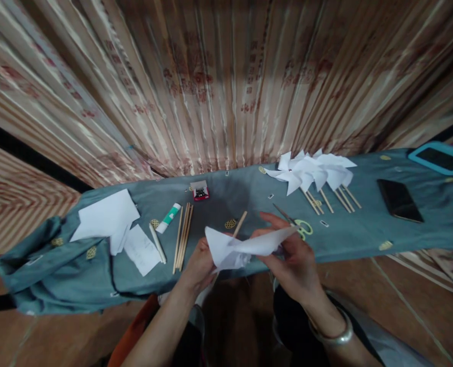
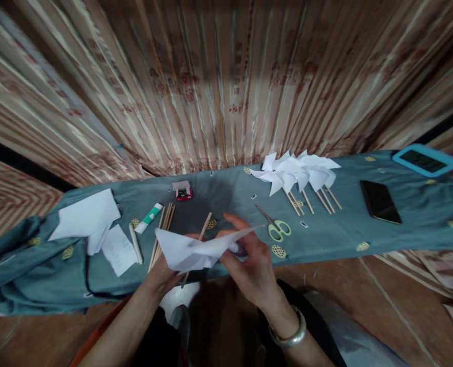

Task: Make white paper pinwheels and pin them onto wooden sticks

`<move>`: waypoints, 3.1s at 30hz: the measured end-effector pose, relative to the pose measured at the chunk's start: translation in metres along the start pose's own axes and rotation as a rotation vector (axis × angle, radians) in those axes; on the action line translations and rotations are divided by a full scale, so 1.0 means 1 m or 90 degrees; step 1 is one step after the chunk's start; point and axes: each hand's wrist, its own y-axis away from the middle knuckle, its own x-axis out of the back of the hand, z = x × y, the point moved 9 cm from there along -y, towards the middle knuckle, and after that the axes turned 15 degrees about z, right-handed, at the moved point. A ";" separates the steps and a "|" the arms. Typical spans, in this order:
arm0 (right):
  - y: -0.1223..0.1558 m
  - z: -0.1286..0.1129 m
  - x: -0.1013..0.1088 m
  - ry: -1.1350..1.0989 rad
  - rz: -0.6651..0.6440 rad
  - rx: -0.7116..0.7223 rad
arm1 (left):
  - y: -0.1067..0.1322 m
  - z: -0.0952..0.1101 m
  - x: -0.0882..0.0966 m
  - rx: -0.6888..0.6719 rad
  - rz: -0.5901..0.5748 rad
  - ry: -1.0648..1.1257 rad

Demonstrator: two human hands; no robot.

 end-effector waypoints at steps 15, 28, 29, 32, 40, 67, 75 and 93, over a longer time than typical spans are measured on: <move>0.015 -0.062 0.013 0.166 0.097 0.414 | 0.017 -0.014 -0.009 0.091 0.012 0.060; 0.016 -0.055 0.016 0.083 0.097 0.371 | 0.015 -0.020 -0.007 0.069 -0.009 0.052; 0.016 -0.056 0.016 0.081 0.098 0.373 | 0.015 -0.020 -0.007 0.069 -0.010 0.053; 0.016 -0.058 0.017 0.077 0.108 0.374 | 0.015 -0.020 -0.004 0.068 -0.004 0.063; 0.002 -0.007 0.021 -0.032 0.127 0.017 | 0.004 -0.020 0.008 -0.001 0.008 0.021; -0.023 0.095 -0.029 -0.300 -0.049 -0.368 | -0.004 -0.035 -0.001 -0.115 0.078 -0.044; -0.033 0.090 -0.054 -0.064 -0.256 -0.221 | 0.010 -0.056 0.016 -0.014 0.170 0.077; -0.021 0.110 -0.095 0.409 -0.559 -0.021 | 0.031 -0.143 0.021 0.192 0.189 0.260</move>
